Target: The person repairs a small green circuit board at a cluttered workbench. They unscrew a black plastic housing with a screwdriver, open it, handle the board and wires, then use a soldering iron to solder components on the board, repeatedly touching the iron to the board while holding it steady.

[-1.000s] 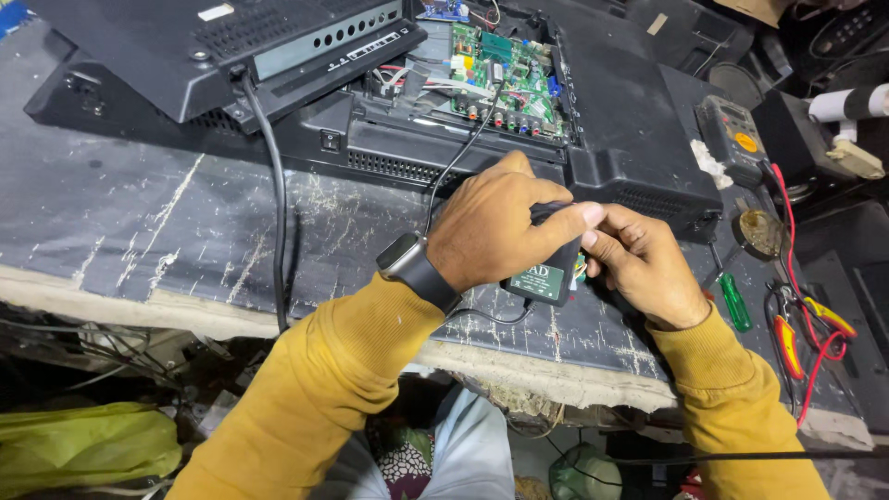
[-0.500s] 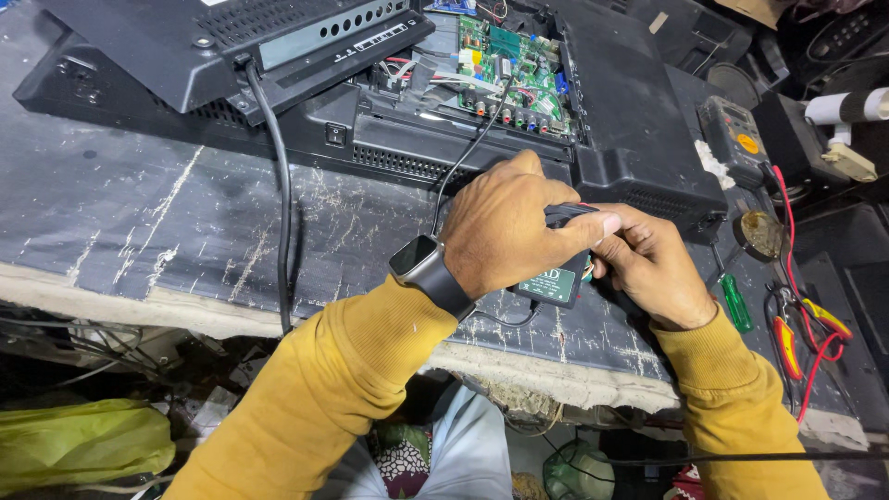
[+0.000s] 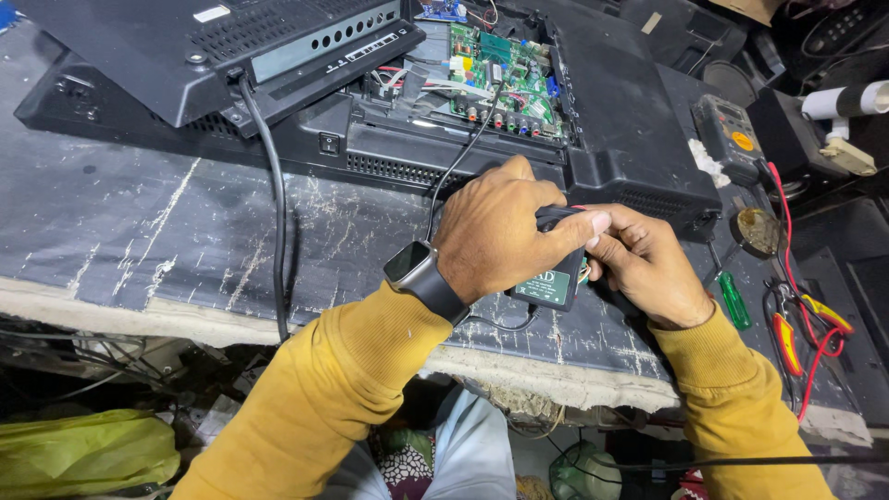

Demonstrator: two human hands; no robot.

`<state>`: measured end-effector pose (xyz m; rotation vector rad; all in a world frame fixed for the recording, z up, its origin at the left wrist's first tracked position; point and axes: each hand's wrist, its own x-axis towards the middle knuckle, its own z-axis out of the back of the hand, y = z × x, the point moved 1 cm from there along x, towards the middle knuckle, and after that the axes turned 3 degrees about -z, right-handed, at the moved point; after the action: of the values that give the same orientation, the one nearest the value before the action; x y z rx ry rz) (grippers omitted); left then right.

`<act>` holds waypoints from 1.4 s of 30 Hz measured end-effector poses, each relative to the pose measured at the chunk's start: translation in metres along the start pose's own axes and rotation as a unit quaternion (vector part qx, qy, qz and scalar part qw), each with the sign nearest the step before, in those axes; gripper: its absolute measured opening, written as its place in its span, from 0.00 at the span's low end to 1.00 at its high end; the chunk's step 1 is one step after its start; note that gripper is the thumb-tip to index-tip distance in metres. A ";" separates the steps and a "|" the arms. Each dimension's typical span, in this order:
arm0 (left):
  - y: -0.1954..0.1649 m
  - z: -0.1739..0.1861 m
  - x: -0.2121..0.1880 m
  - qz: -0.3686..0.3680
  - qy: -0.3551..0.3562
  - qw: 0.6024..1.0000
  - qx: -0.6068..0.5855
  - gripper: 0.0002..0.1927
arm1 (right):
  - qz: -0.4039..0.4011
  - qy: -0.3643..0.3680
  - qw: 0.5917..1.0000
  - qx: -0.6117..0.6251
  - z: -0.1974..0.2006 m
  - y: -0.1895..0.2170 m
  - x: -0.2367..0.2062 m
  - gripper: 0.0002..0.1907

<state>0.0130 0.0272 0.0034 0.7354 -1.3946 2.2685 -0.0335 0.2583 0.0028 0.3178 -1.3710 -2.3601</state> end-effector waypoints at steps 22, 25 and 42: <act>-0.001 0.016 0.002 -0.142 -0.042 0.986 -0.077 0.13 | 0.070 -0.055 0.991 0.098 -0.004 0.002 -0.010 0.17; -0.002 0.018 -0.001 -0.165 0.014 0.984 -0.068 0.15 | 0.086 -0.066 0.991 0.082 -0.004 0.004 -0.011 0.17; -0.010 0.009 -0.004 -0.128 -0.059 0.988 0.067 0.31 | 0.315 -0.120 0.938 -0.083 -0.017 0.012 -0.019 0.20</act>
<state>0.0237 0.0236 0.0113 1.0445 -1.1291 2.1599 -0.0071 0.2487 0.0048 -0.4162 -1.1343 -1.9802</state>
